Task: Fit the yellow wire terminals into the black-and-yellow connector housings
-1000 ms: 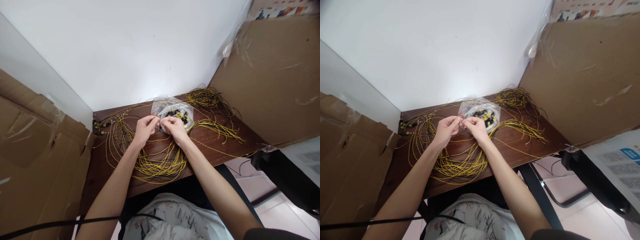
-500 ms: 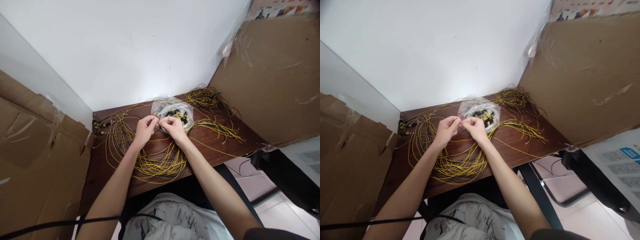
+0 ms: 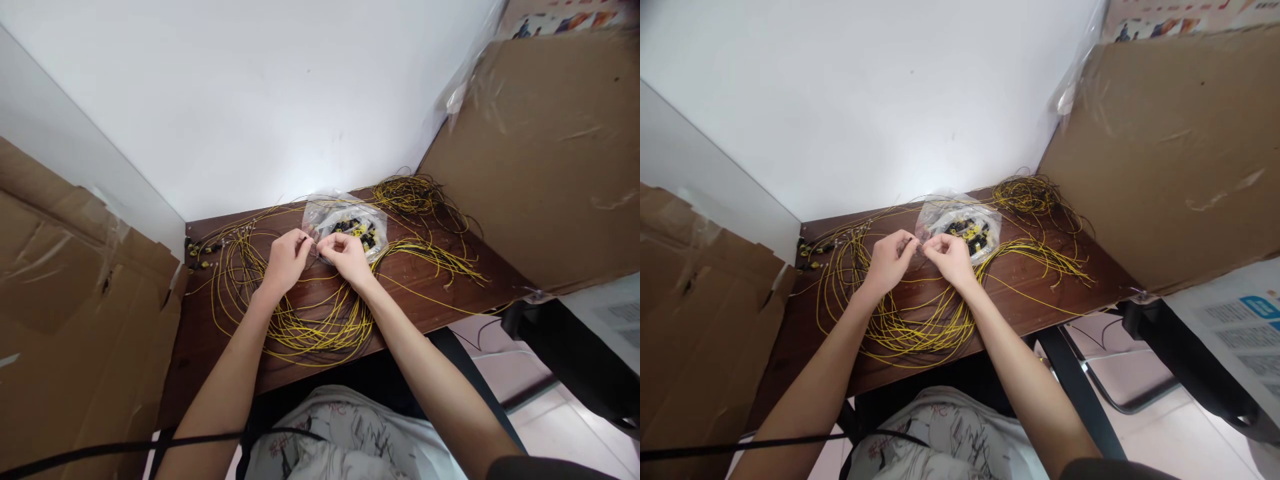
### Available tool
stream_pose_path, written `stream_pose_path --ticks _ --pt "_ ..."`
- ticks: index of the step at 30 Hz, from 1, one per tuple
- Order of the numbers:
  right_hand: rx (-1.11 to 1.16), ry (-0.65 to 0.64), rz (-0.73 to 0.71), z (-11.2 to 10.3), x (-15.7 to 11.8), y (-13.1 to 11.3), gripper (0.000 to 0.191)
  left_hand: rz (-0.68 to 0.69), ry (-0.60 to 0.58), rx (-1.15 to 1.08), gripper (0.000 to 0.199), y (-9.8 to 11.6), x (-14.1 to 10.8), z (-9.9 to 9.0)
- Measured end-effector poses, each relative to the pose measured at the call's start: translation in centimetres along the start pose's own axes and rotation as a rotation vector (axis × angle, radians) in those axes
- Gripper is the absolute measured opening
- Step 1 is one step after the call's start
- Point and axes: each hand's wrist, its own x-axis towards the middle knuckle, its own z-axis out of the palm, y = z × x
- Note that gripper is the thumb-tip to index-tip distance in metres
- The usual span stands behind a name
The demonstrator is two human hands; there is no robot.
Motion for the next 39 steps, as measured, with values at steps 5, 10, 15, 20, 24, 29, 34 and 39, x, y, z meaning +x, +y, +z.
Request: stream_pose_path --ticks 5,10,15,20,24,29,34,39 --pt "-0.022 0.021 0.007 0.01 0.0 0.03 0.014 -0.03 -0.025 -0.112 0.022 -0.21 0.09 -0.58" --pt "-0.016 0.021 0.012 0.0 0.03 0.08 0.014 -0.053 -0.068 -0.162 0.023 -0.31 -0.03 -0.84" --pt "-0.008 0.005 0.01 0.0 0.05 0.14 0.013 -0.058 -0.082 -0.181 0.023 -0.34 -0.12 -0.7" --pt "-0.02 0.002 0.007 -0.01 0.04 0.17 0.015 -0.086 -0.069 -0.192 0.02 0.0 -0.03 -0.68" --pt "-0.031 -0.01 0.011 0.0 -0.01 0.07 0.017 -0.112 -0.071 -0.27 0.019 0.17 -0.02 -0.66" --pt "-0.014 -0.03 0.003 0.03 -0.04 0.0 0.018 -0.227 -0.134 -0.51 0.018 0.38 -0.03 -0.67" --pt "-0.019 -0.008 0.017 0.04 0.01 0.03 0.017 -0.267 -0.144 -0.599 0.02 0.44 0.05 -0.72" --pt "-0.005 0.001 0.024 -0.02 -0.04 -0.06 0.015 -0.222 -0.092 -0.511 0.02 0.22 0.04 -0.65"
